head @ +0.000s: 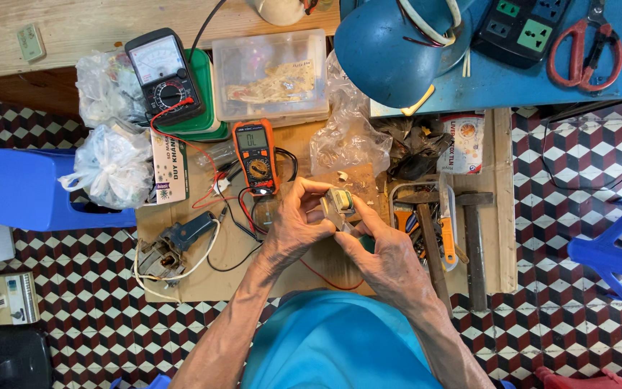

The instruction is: The person sits at a cluttered workbench and works on a small electrical component, holding it in one hand while using pliers to pry and adjust its parts. They repeatedly reposition the component, work on its sides, and set it on a wooden block on the bench between manipulations.

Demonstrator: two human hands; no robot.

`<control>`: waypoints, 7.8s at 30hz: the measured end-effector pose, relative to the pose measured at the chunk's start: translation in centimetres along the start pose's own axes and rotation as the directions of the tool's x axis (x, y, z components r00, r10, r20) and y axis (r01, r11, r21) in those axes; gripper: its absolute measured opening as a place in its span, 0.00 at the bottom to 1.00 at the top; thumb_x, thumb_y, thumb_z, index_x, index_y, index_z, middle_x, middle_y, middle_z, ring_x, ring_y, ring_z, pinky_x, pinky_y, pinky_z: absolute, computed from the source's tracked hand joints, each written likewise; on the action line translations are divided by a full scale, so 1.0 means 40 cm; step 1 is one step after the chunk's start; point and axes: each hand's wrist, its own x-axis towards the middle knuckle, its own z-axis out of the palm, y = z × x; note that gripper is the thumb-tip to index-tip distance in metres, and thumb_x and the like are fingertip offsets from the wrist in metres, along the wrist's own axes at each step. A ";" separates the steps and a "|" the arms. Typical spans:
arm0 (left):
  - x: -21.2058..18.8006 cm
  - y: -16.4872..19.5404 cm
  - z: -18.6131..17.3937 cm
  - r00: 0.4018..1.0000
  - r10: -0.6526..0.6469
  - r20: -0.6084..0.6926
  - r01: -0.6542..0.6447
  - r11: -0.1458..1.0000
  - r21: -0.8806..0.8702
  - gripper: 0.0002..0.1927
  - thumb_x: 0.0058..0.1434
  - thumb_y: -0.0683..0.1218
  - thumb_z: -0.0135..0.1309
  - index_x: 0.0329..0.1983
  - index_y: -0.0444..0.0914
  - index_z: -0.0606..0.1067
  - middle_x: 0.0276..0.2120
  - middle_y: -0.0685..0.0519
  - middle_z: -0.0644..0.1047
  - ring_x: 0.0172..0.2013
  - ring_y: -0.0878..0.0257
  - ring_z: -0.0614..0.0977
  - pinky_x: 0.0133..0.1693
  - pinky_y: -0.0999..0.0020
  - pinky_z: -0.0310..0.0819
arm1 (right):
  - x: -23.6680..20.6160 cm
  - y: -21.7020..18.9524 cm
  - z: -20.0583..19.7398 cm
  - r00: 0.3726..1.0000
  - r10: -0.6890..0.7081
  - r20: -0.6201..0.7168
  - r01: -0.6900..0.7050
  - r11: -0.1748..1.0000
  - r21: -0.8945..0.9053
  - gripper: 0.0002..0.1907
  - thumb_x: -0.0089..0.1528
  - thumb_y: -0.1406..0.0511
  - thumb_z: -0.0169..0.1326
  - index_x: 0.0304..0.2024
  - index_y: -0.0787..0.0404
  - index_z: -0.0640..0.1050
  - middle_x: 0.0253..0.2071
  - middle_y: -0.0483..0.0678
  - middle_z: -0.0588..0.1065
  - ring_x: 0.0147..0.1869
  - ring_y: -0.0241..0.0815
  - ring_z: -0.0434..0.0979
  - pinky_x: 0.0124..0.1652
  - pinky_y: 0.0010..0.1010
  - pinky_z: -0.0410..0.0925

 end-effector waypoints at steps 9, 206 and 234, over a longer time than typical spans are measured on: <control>-0.012 0.070 0.011 0.992 0.110 -0.054 -0.084 0.930 0.357 0.24 0.51 0.39 0.62 0.52 0.34 0.71 0.51 0.48 0.78 0.52 0.61 0.83 0.56 0.65 0.83 | 0.005 0.013 0.010 1.000 0.015 -0.028 -0.013 0.998 0.061 0.35 0.61 0.61 0.60 0.69 0.61 0.67 0.33 0.47 0.78 0.34 0.34 0.77 0.34 0.28 0.71; -0.069 -0.107 -0.072 0.988 -0.156 -0.009 0.153 0.977 -0.148 0.28 0.60 0.47 0.62 0.62 0.33 0.71 0.49 0.51 0.82 0.51 0.68 0.81 0.56 0.72 0.73 | -0.005 0.153 0.091 0.985 0.015 0.172 -0.081 0.921 0.381 0.33 0.67 0.63 0.52 0.75 0.56 0.60 0.41 0.46 0.81 0.40 0.30 0.74 0.42 0.26 0.69; -0.098 -0.159 0.034 0.955 -0.201 -0.217 0.084 0.887 -0.455 0.23 0.70 0.54 0.52 0.63 0.37 0.71 0.45 0.52 0.79 0.46 0.65 0.80 0.49 0.72 0.74 | -0.015 0.123 0.170 0.998 0.016 -0.058 0.006 0.933 0.361 0.27 0.67 0.61 0.54 0.69 0.59 0.67 0.39 0.43 0.78 0.46 0.32 0.77 0.49 0.25 0.70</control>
